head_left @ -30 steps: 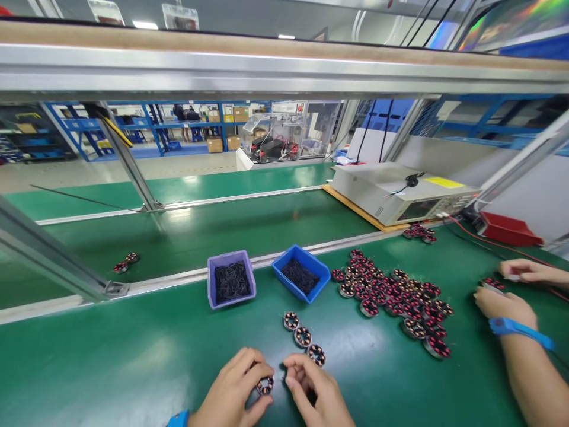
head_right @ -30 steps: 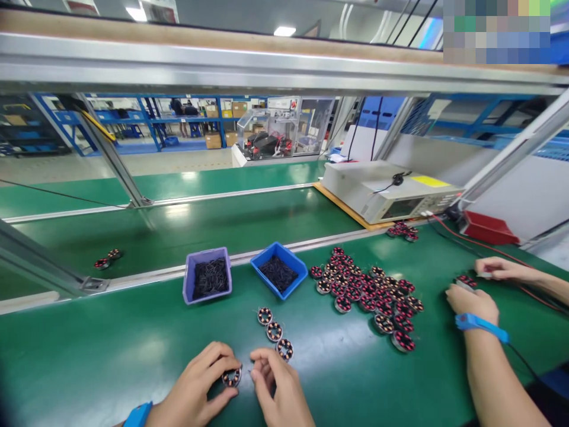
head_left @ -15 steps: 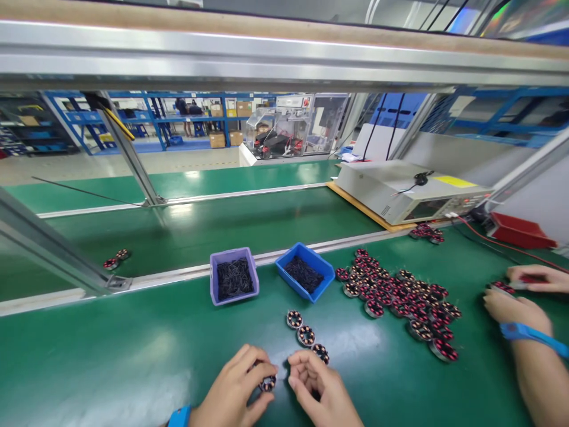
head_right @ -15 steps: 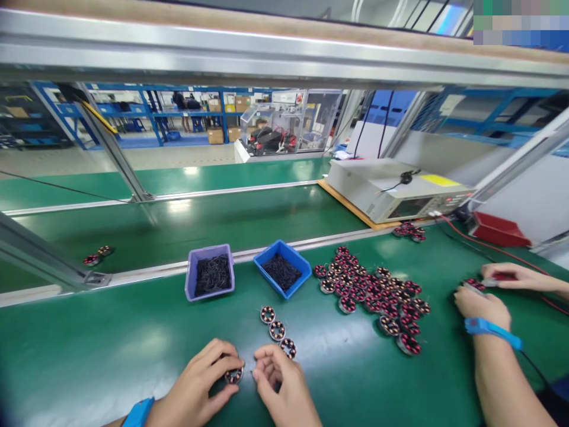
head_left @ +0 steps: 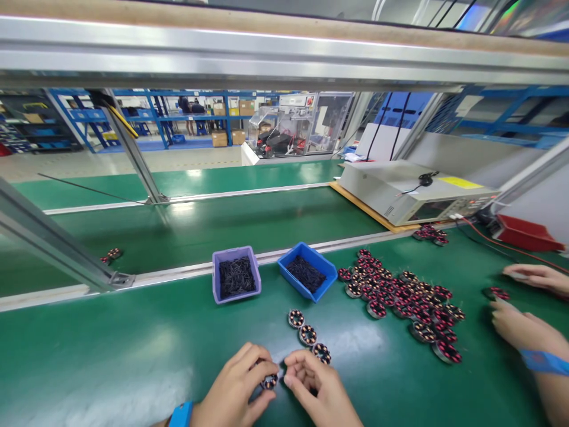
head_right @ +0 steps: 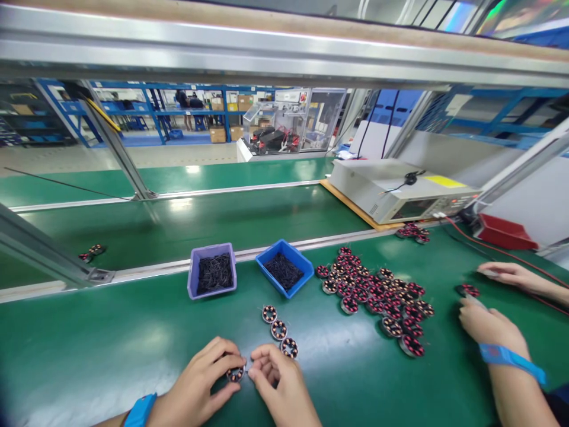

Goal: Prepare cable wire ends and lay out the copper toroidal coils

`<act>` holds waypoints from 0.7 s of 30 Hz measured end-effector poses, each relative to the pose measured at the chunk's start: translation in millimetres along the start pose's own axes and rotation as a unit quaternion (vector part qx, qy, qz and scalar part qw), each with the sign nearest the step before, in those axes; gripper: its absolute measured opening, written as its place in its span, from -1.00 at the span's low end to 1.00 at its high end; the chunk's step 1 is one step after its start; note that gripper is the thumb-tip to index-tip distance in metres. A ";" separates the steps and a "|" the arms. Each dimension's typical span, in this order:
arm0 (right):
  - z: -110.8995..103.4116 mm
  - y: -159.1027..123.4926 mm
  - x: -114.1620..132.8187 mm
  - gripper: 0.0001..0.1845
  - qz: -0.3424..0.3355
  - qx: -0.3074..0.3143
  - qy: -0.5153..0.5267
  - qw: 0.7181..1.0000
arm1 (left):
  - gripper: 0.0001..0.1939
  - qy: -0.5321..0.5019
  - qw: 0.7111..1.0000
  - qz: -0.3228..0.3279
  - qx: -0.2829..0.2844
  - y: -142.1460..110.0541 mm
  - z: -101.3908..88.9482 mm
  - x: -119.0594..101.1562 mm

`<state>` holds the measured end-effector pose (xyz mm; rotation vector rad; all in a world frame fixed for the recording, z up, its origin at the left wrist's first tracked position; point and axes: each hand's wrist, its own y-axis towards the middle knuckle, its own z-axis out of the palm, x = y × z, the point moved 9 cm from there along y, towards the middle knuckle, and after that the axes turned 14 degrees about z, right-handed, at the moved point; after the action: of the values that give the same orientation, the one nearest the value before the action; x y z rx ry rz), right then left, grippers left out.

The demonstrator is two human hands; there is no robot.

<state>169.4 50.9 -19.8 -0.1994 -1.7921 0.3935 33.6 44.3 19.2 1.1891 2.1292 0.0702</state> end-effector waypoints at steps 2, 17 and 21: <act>0.0 0.2 0.2 -0.86 0.002 0.003 -0.001 1.000 | -0.69 -0.002 1.000 -0.002 0.004 0.7 -0.2 -0.1; -7.9 -0.5 3.1 -0.83 0.068 0.003 0.073 0.995 | -0.69 -0.013 1.000 -0.004 0.008 0.9 0.5 -0.1; -7.2 2.4 -1.2 -0.84 0.062 0.005 0.078 0.995 | -0.68 -0.015 1.000 -0.010 0.002 -0.1 -0.1 0.9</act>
<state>176.5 53.8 -20.2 -0.3269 -1.6283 0.4612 33.1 44.9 18.7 1.1639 2.1168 0.0390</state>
